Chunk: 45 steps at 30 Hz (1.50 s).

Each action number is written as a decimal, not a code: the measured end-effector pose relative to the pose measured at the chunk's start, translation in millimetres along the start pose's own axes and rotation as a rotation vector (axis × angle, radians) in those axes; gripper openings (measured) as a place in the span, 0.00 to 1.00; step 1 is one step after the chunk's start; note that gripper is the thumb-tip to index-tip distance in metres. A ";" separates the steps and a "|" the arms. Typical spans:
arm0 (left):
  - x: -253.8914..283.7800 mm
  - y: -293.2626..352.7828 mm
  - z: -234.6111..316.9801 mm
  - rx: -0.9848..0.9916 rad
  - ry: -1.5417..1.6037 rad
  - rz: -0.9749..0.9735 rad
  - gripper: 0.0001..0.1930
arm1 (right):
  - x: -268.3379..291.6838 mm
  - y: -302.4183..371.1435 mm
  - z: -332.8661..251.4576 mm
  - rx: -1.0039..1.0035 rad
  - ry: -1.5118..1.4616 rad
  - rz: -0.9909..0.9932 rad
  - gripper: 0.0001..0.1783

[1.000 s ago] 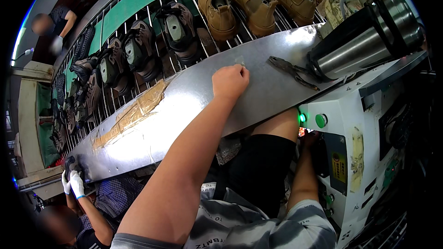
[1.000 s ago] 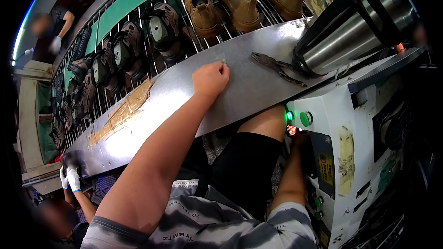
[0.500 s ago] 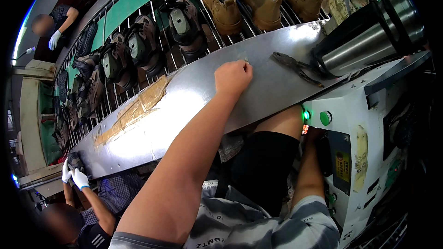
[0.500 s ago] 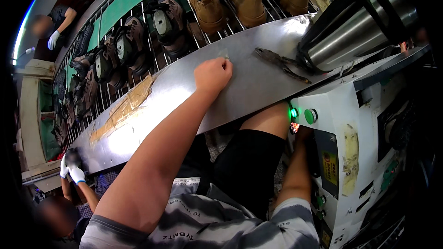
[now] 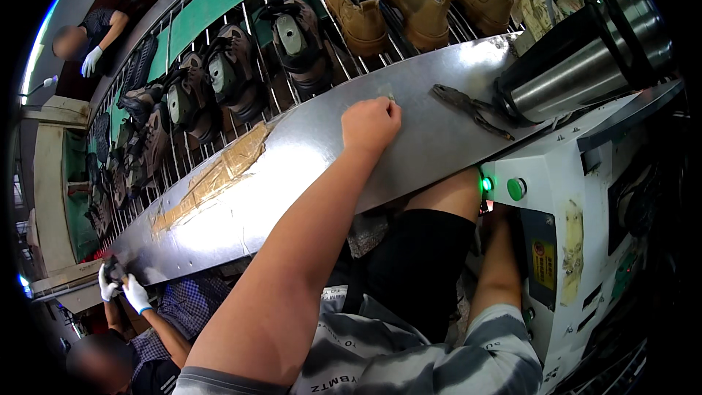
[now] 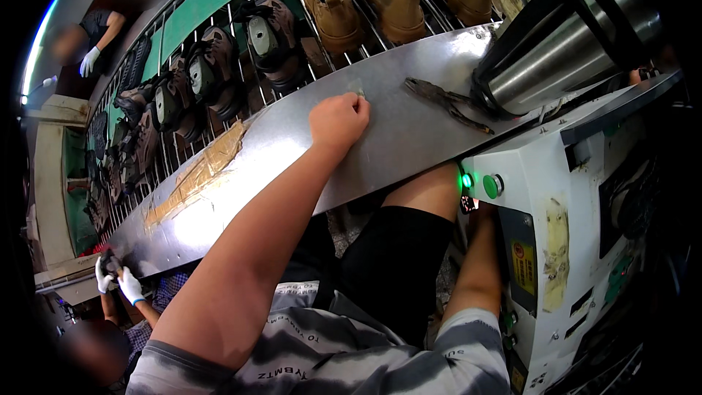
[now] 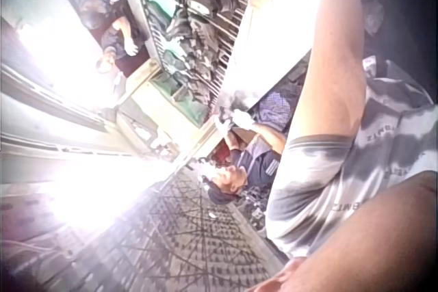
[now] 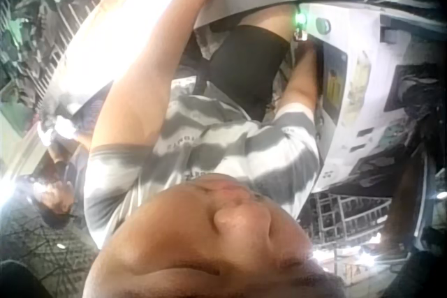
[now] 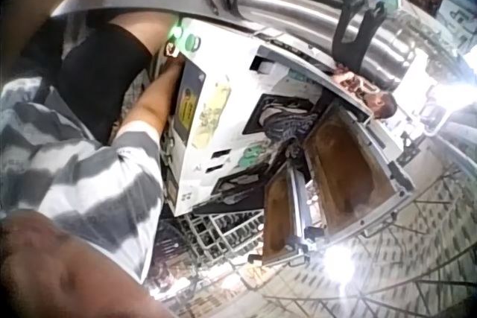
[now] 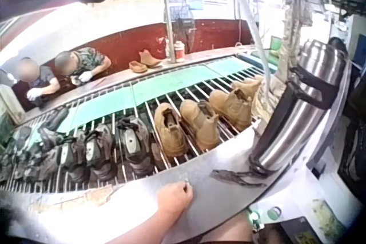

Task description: The person picks up shoes from a workbench, places them on a metal rack over a conveyor belt, and inserts shoes into an industrial pressing machine.

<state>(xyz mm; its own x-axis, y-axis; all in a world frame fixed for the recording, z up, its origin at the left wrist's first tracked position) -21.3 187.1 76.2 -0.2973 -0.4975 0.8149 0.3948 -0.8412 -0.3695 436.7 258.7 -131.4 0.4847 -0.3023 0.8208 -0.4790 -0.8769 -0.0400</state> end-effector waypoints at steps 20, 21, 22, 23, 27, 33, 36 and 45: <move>4.6 3.4 0.8 0.001 0.009 0.019 0.13 | -12.9 -3.3 42.1 -0.133 -0.188 -0.071 0.20; 3.7 3.6 -0.3 -0.002 0.014 0.027 0.13 | -12.3 -2.0 44.9 -0.141 -0.191 -0.073 0.20; 3.1 4.1 -1.1 -0.004 0.019 0.036 0.13 | -11.6 -1.5 47.3 -0.147 -0.202 -0.074 0.19; 2.8 3.7 -1.1 -0.001 0.012 0.027 0.13 | -12.0 -1.3 48.5 -0.153 -0.209 -0.075 0.19; 1.6 3.0 -1.9 0.004 -0.009 0.007 0.13 | -11.5 -2.4 53.8 -0.171 -0.234 -0.080 0.18; 5.1 3.5 -1.5 -0.004 -0.004 0.006 0.13 | -14.6 -6.1 53.7 -0.188 -0.272 -0.092 0.17; 6.6 3.5 -0.5 -0.006 -0.011 0.014 0.12 | -16.6 -7.4 52.2 -0.189 -0.284 -0.093 0.17; 8.4 4.4 -0.1 -0.014 0.000 0.024 0.12 | -16.8 -8.7 28.2 -0.083 -0.146 -0.057 0.17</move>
<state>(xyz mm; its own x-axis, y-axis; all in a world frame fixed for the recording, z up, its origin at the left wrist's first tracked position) -22.1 179.2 81.4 -0.2877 -0.5178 0.8057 0.3895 -0.8318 -0.3955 453.4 260.9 -160.9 0.6112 -0.3094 0.7285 -0.5035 -0.8622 0.0563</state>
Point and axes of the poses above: each hand's wrist, its own y-axis away from the middle knuckle, its own x-axis out of the back of the hand, z = x × y, the point moved 5 cm from there along -y, towards the middle knuckle, and after that the axes turned 9 degrees about -x, right-handed, at the moved point
